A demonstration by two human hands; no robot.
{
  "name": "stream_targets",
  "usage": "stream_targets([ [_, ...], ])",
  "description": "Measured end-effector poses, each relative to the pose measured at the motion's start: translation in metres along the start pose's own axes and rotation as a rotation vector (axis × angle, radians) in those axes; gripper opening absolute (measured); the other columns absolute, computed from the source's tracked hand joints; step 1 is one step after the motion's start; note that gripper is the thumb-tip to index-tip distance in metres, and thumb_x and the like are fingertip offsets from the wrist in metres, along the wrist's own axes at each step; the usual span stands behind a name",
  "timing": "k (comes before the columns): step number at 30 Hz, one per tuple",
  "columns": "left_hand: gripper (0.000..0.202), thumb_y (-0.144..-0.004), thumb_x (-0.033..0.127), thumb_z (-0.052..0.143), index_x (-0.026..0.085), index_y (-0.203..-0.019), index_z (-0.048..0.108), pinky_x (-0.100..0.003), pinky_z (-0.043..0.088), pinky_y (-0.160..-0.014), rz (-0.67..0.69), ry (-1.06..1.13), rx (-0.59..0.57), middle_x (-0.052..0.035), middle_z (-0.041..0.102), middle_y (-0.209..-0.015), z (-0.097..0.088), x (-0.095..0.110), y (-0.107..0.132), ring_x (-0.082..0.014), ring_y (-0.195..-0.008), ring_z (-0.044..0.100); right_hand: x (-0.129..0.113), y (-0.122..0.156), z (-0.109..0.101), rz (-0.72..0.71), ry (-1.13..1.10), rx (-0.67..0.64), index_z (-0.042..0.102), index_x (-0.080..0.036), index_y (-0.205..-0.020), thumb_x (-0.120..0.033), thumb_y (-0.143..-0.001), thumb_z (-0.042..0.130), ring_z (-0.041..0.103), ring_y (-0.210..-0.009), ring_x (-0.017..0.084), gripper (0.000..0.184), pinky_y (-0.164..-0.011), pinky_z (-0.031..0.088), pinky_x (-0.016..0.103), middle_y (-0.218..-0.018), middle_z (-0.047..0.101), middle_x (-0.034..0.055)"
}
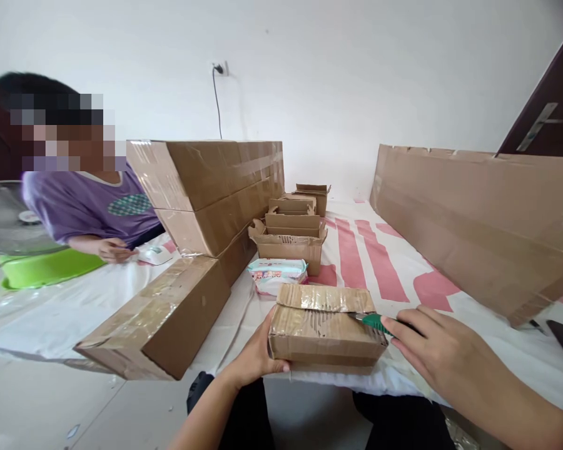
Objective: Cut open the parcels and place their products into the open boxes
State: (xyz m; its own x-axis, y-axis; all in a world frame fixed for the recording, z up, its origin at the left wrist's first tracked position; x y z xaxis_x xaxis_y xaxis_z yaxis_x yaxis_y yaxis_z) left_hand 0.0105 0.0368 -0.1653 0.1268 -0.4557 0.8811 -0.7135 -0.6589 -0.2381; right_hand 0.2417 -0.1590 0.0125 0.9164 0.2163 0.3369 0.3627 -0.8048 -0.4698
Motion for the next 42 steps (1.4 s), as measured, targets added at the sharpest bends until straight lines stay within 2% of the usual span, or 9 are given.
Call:
stream_targets([
  [12, 0.135, -0.054, 0.076, 0.075, 0.020, -0.156, 0.007, -0.053, 0.015, -0.121, -0.040, 0.006, -0.003, -0.0184, 0.022, -0.160, 0.001, -0.003, 0.000, -0.0401, -0.147, 0.020, 0.000, 0.028, -0.006, 0.100, 0.065, -0.024, 0.063, -0.017, -0.116, -0.008, -0.092, 0.035, 0.063, -0.082, 0.025, 0.038, -0.068, 0.054, 0.040, -0.093, 0.067, 0.0097],
  [17, 0.131, -0.056, 0.074, 0.075, 0.020, -0.155, 0.010, -0.055, 0.015, -0.121, -0.016, -0.003, -0.001, -0.0171, 0.025, -0.159, 0.000, 0.003, 0.000, -0.0402, -0.146, 0.022, 0.010, 0.037, -0.005, 0.168, 0.041, -0.046, 0.065, -0.021, -0.115, -0.020, -0.095, 0.038, 0.065, -0.087, 0.029, 0.034, -0.068, 0.055, 0.043, -0.096, 0.069, 0.0102],
  [21, 0.130, -0.055, 0.073, 0.077, 0.020, -0.155, 0.012, -0.055, 0.016, -0.121, -0.011, 0.000, 0.005, -0.0166, 0.026, -0.159, 0.000, 0.003, 0.000, -0.0410, -0.146, 0.023, 0.032, 0.048, -0.008, 0.267, -0.137, -0.009, 0.063, -0.028, -0.119, -0.035, -0.096, 0.046, 0.067, -0.093, 0.026, 0.030, -0.075, 0.057, 0.041, -0.106, 0.069, 0.0068],
  [24, 0.129, -0.057, 0.071, 0.077, 0.021, -0.155, 0.012, -0.055, 0.018, -0.120, -0.022, 0.000, 0.012, -0.0160, 0.026, -0.159, 0.000, 0.000, 0.001, -0.0410, -0.146, 0.022, 0.064, 0.063, 0.007, 0.409, -0.333, -0.028, 0.064, -0.030, -0.115, -0.042, -0.092, 0.055, 0.068, -0.097, 0.024, 0.028, -0.082, 0.058, 0.036, -0.111, 0.070, 0.0041],
  [29, 0.127, -0.058, 0.072, 0.076, 0.021, -0.155, 0.013, -0.055, 0.019, -0.120, 0.011, -0.013, 0.005, -0.0166, 0.025, -0.160, 0.000, -0.001, 0.001, -0.0416, -0.146, 0.022, 0.113, 0.106, 0.064, 0.685, -0.412, 0.042, 0.067, -0.024, -0.104, -0.043, -0.089, 0.057, 0.072, -0.085, 0.024, 0.027, -0.071, 0.060, 0.033, -0.097, 0.075, 0.0052],
  [32, 0.129, -0.057, 0.074, 0.075, 0.019, -0.155, 0.010, -0.055, 0.015, -0.121, 0.014, -0.017, 0.006, -0.0173, 0.022, -0.161, 0.001, -0.004, 0.001, -0.0409, -0.146, 0.021, 0.110, 0.128, 0.104, 0.646, -0.358, -0.035, 0.067, -0.022, -0.107, -0.037, -0.089, 0.057, 0.071, -0.094, 0.026, 0.025, -0.079, 0.059, 0.040, -0.103, 0.074, 0.0078],
  [35, 0.129, -0.057, 0.072, 0.076, 0.020, -0.155, 0.010, -0.055, 0.015, -0.121, -0.006, -0.012, 0.007, -0.0171, 0.023, -0.160, 0.001, -0.007, 0.002, -0.0415, -0.146, 0.021, 0.098, 0.138, 0.130, 0.577, -0.330, -0.115, 0.067, -0.023, -0.108, -0.029, -0.087, 0.056, 0.071, -0.095, 0.027, 0.024, -0.079, 0.059, 0.043, -0.101, 0.074, 0.0078],
  [38, 0.128, -0.057, 0.070, 0.078, 0.021, -0.155, 0.011, -0.055, 0.016, -0.121, -0.016, -0.001, 0.003, -0.0163, 0.025, -0.160, 0.001, -0.007, 0.002, -0.0413, -0.145, 0.023, 0.092, 0.131, 0.135, 0.543, -0.321, -0.131, 0.069, -0.023, -0.101, -0.027, -0.087, 0.055, 0.072, -0.090, 0.027, 0.020, -0.076, 0.060, 0.042, -0.096, 0.074, 0.0071],
  [42, 0.129, -0.056, 0.070, 0.079, 0.021, -0.155, 0.013, -0.055, 0.017, -0.120, -0.018, 0.007, 0.008, -0.0162, 0.026, -0.159, 0.001, -0.006, 0.001, -0.0416, -0.145, 0.023, 0.089, 0.092, 0.112, 0.515, -0.318, -0.051, 0.071, -0.022, -0.091, -0.036, -0.091, 0.054, 0.070, -0.091, 0.027, 0.022, -0.079, 0.059, 0.045, -0.095, 0.073, 0.0076],
])
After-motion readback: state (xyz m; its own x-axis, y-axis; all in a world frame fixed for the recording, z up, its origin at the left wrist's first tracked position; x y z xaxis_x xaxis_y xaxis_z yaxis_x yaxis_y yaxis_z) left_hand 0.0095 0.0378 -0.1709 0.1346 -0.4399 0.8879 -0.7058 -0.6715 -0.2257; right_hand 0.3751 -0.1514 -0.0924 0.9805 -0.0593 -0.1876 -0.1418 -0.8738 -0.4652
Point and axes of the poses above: each hand's wrist, its own y-axis away from the middle knuckle, its own z-axis out of the palm, x = y × z, the point moved 6 cm from there along -y, towards the middle knuckle
